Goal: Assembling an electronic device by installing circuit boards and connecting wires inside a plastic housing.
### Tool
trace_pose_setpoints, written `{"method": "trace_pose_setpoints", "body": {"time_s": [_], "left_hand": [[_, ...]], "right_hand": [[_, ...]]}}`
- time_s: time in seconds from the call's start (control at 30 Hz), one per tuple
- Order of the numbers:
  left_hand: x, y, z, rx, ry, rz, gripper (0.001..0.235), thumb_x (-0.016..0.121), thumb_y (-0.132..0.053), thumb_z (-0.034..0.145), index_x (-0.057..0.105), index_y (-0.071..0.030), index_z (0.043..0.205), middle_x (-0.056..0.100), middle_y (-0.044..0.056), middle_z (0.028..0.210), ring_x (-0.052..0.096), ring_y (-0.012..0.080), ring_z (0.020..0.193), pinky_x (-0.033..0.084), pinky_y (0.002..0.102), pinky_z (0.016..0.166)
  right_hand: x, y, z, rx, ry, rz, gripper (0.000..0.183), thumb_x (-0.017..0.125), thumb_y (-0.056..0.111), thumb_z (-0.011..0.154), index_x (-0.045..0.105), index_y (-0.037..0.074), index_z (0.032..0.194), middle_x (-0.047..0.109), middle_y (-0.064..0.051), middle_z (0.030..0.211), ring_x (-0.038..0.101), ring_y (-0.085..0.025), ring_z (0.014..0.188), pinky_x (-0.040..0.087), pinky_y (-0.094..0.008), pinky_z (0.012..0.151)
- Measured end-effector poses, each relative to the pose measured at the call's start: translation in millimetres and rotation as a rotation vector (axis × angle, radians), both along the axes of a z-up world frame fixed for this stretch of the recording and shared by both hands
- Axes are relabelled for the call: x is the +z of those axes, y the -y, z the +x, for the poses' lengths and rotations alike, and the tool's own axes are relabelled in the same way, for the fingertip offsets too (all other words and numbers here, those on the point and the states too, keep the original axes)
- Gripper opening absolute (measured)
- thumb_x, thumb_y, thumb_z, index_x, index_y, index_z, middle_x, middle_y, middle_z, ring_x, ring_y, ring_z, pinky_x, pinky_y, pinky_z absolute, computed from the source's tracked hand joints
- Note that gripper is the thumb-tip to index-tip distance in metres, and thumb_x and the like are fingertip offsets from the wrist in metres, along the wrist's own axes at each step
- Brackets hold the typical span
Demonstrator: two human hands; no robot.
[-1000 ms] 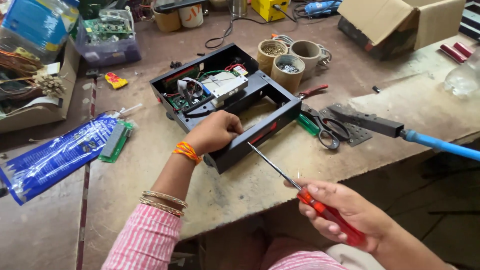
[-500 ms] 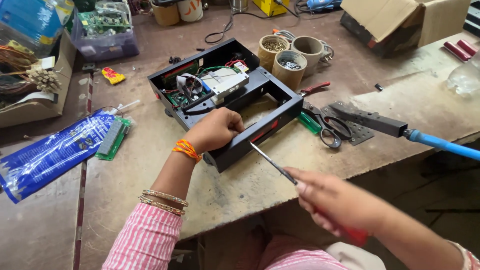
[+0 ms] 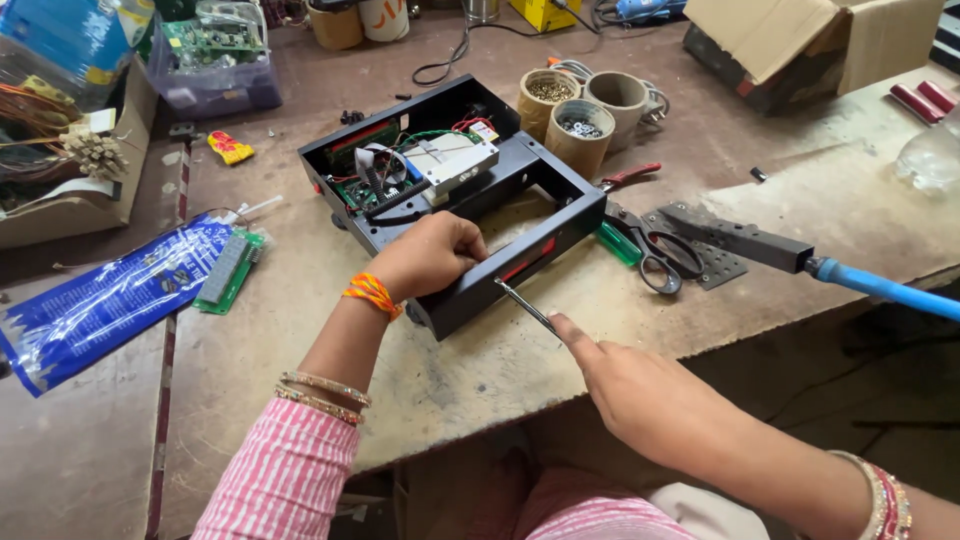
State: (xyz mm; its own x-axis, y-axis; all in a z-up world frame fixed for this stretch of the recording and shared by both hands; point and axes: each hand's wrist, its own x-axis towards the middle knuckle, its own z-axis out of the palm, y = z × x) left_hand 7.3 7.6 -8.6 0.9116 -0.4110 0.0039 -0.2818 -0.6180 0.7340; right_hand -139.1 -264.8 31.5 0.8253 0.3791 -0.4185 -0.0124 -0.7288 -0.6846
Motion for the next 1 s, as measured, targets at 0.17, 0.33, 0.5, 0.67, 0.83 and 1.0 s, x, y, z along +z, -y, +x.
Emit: {"method": "trace_pose_setpoints", "body": {"time_s": [0.17, 0.33, 0.5, 0.67, 0.83, 1.0], "left_hand": [[2, 2, -4, 0.023, 0.088, 0.072, 0.018, 0.067, -0.006, 0.078, 0.078, -0.007, 0.092, 0.079, 0.009, 0.087, 0.074, 0.0210, 0.081, 0.057, 0.034, 0.074], [-2, 2, -2, -0.009, 0.126, 0.080, 0.020, 0.068, -0.007, 0.077, 0.079, -0.008, 0.093, 0.077, 0.010, 0.087, 0.073, 0.0219, 0.082, 0.056, 0.034, 0.075], [0, 1, -1, 0.007, 0.081, 0.056, 0.016, 0.069, -0.009, 0.080, 0.078, -0.007, 0.093, 0.078, 0.009, 0.085, 0.074, 0.0201, 0.079, 0.057, 0.033, 0.074], [-1, 1, 0, -0.010, 0.060, 0.038, 0.016, 0.067, -0.007, 0.079, 0.078, -0.006, 0.092, 0.078, 0.009, 0.084, 0.074, 0.0197, 0.077, 0.057, 0.033, 0.072], [2, 3, 3, -0.010, 0.092, 0.049, 0.018, 0.066, -0.005, 0.078, 0.078, -0.006, 0.091, 0.078, 0.010, 0.084, 0.073, 0.0197, 0.076, 0.056, 0.034, 0.071], [-10, -3, 9, -0.047, 0.111, 0.029, 0.017, 0.069, -0.006, 0.077, 0.078, -0.004, 0.091, 0.078, 0.011, 0.083, 0.073, 0.0210, 0.076, 0.057, 0.033, 0.072]], "right_hand": [[-24, 22, 23, 0.017, -0.395, 0.528, 0.062, 0.042, 0.017, 0.108, 0.030, 0.022, 0.168, 0.059, -0.013, 0.077, 0.058, -0.019, 0.052, 0.051, -0.034, 0.047], [-13, 17, 21, -0.107, -0.822, 1.091, 0.058, 0.044, 0.025, 0.108, 0.033, 0.014, 0.163, 0.049, 0.000, 0.075, 0.049, -0.005, 0.044, 0.042, -0.021, 0.034], [-27, 10, 23, 0.356, 0.750, 0.252, 0.056, 0.048, 0.026, 0.113, 0.030, 0.012, 0.164, 0.054, 0.002, 0.070, 0.056, -0.007, 0.054, 0.045, -0.030, 0.053], [-11, -2, 31, 0.107, 0.055, 0.346, 0.059, 0.042, 0.023, 0.106, 0.029, 0.024, 0.163, 0.048, -0.001, 0.061, 0.049, -0.009, 0.043, 0.045, -0.028, 0.041], [-22, 16, 43, -0.163, -0.706, 0.916, 0.059, 0.041, 0.016, 0.104, 0.032, 0.016, 0.162, 0.047, -0.002, 0.066, 0.047, -0.009, 0.040, 0.043, -0.024, 0.034], [-42, 19, 41, -0.074, -0.795, 1.164, 0.061, 0.047, 0.021, 0.105, 0.029, 0.012, 0.163, 0.048, -0.003, 0.073, 0.049, -0.008, 0.043, 0.042, -0.022, 0.034]]}}
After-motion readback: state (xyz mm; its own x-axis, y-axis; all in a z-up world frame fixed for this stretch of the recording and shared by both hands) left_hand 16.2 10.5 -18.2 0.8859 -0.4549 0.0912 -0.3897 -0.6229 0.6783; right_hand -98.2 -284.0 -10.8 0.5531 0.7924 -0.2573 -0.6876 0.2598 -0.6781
